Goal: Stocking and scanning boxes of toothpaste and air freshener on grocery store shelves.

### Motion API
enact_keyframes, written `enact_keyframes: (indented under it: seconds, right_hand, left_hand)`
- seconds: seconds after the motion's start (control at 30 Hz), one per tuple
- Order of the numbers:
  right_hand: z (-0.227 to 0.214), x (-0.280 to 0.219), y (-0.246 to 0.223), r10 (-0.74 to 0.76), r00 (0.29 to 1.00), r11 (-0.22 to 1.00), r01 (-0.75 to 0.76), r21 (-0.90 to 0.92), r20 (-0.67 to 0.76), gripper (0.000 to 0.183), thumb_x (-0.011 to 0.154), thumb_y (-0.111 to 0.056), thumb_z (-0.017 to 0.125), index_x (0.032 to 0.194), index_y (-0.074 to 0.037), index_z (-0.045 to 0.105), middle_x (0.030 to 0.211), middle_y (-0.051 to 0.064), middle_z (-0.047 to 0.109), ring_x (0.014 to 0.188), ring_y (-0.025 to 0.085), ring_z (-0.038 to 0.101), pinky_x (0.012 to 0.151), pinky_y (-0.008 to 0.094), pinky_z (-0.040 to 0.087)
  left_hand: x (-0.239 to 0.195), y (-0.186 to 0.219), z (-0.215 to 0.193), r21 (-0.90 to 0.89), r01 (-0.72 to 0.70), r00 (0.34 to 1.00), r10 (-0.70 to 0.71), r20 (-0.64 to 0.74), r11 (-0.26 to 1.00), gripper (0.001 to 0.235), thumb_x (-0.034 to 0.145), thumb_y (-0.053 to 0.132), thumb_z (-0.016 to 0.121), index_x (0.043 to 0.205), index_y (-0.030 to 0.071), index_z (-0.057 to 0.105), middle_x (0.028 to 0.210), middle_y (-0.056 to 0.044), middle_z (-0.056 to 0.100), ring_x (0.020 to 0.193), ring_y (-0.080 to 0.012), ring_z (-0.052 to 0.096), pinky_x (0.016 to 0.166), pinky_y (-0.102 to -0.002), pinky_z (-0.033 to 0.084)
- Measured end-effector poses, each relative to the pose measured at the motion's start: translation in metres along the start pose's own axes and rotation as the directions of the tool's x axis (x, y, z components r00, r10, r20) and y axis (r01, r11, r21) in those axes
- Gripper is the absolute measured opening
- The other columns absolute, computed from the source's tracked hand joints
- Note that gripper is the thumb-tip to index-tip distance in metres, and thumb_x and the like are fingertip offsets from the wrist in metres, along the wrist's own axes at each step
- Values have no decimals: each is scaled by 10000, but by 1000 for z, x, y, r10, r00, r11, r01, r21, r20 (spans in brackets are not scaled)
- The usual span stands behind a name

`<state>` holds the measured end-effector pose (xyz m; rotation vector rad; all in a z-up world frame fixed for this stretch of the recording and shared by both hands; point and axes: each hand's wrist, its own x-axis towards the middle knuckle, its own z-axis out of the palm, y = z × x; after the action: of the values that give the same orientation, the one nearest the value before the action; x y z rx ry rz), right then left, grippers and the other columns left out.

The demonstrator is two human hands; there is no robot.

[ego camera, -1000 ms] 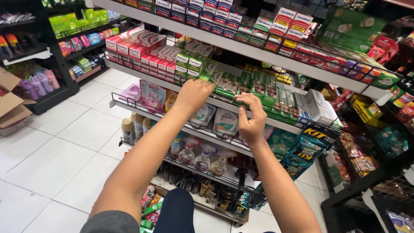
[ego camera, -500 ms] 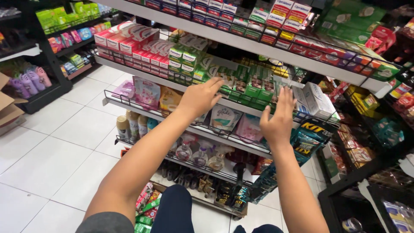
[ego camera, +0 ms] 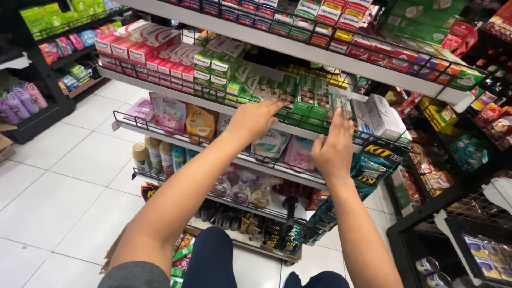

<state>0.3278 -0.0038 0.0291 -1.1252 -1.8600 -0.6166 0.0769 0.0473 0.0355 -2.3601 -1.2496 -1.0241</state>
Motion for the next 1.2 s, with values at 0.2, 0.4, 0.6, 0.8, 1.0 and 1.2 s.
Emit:
enact_keyframes:
  seconds: [0.2, 0.4, 0.6, 0.8, 1.0, 1.2]
  right_hand:
    - [2, 1, 0, -14, 1000, 1000, 14, -13, -20, 737, 870, -48, 596, 1528, 152, 329, 1493, 381, 458, 1447, 490, 425, 1259, 547, 272]
    - [0, 2, 0, -11, 1000, 1000, 11, 3, -12, 744, 860, -46, 601, 1525, 151, 332, 1484, 384, 463, 1437, 496, 429, 1252, 556, 273]
    - [0, 1, 0, -14, 1000, 1000, 14, 6, -15, 742, 867, -47, 607, 1529, 145, 333, 1481, 373, 474, 1430, 491, 436, 1253, 551, 278]
    - [-1, 1, -1, -18, 1000, 1000, 18, 4, -14, 734, 875, -43, 603, 1531, 145, 333, 1486, 365, 474, 1439, 488, 436, 1258, 549, 273]
    - [-1, 1, -2, -8, 1000, 1000, 8, 2, -11, 724, 879, -43, 602, 1529, 139, 341, 1484, 361, 475, 1440, 485, 435, 1258, 546, 270]
    - [-13, -11, -13, -4, 1000, 997, 5, 75, -11, 695, 899, -29, 589, 1532, 134, 353, 1541, 341, 436, 1511, 478, 348, 1274, 555, 227]
  left_hand:
    - [1, -5, 9, -51, -22, 996, 18, -90, 998, 437, 876, 153, 710, 1309, 136, 647, 1331, -82, 684, 1030, -291, 713, 802, -437, 579]
    - [4, -2, 6, -23, -46, 992, 42, -121, 999, 386, 870, 135, 693, 1256, 127, 686, 1273, -88, 711, 950, -285, 735, 749, -429, 586]
    - [5, 0, 1, -19, -44, 991, 41, -131, 999, 341, 890, 142, 677, 1230, 144, 707, 1261, -67, 719, 901, -277, 744, 731, -415, 589]
    - [4, 4, -4, -18, -27, 994, 25, -103, 999, 329, 905, 143, 663, 1231, 145, 703, 1256, -54, 719, 880, -273, 743, 706, -421, 582]
    - [0, 3, 5, 6, -20, 991, 21, -130, 1000, 430, 850, 84, 622, 1269, 157, 684, 1279, -48, 708, 903, -267, 745, 701, -419, 585]
    - [-22, 39, -30, -55, 86, 991, -91, -96, 995, 506, 873, 34, 611, 1363, 158, 643, 1390, -39, 663, 834, -309, 724, 695, -425, 585]
